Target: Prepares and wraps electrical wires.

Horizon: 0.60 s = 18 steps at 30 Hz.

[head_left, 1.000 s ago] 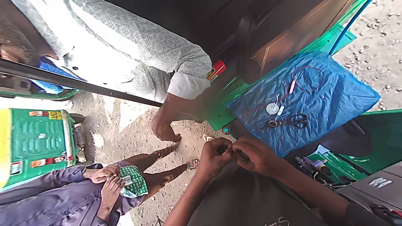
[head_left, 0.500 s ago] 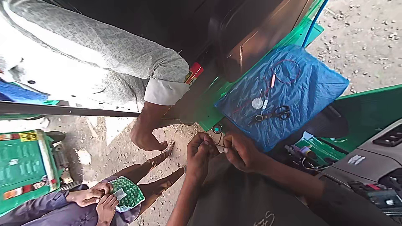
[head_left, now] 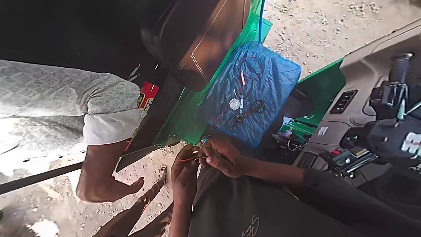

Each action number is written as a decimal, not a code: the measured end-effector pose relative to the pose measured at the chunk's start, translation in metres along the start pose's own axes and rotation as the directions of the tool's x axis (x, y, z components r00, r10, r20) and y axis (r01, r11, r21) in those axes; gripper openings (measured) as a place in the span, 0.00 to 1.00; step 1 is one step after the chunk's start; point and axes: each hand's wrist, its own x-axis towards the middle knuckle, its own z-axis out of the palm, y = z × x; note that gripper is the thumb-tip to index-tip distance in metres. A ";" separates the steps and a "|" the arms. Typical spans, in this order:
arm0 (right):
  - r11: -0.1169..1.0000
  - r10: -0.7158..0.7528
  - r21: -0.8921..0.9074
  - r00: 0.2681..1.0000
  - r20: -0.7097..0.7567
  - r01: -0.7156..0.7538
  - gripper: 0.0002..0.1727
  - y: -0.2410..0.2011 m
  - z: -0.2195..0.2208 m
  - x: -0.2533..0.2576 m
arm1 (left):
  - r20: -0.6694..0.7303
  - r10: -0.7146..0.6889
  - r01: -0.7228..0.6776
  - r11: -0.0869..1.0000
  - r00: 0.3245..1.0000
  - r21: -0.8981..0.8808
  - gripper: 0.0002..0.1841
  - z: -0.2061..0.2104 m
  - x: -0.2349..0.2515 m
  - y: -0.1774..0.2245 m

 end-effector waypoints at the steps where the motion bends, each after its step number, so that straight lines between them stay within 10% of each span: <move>1: 0.999 0.005 0.039 1.000 -0.016 -0.005 0.16 0.001 0.000 -0.001 | 0.061 -0.002 0.000 1.000 0.998 0.030 0.21 0.003 0.002 -0.004; 9: 0.982 0.126 -0.109 0.964 -0.234 -0.155 0.09 0.041 -0.067 -0.011 | 0.038 0.203 -0.194 0.839 0.978 0.508 0.12 0.009 0.010 -0.004; 11: 0.741 0.246 -0.491 0.866 -0.435 -0.458 0.09 0.087 -0.131 -0.030 | 0.046 0.179 -0.173 0.800 0.983 0.574 0.14 0.007 0.010 -0.002; 13: 0.268 0.402 -0.685 0.725 -0.559 -0.677 0.18 0.131 -0.197 -0.048 | 0.047 0.163 -0.156 0.768 0.986 0.621 0.15 0.006 0.010 -0.003; 15: -0.027 0.474 -0.788 0.686 -0.552 -0.615 0.29 0.163 -0.240 -0.065 | 0.034 0.155 -0.139 0.742 0.987 0.656 0.15 0.005 0.009 -0.005; 18: -0.153 0.524 -0.898 0.737 -0.427 -0.412 0.43 0.173 -0.266 -0.080 | -0.026 0.114 -0.073 0.779 0.993 0.623 0.16 0.011 0.013 -0.007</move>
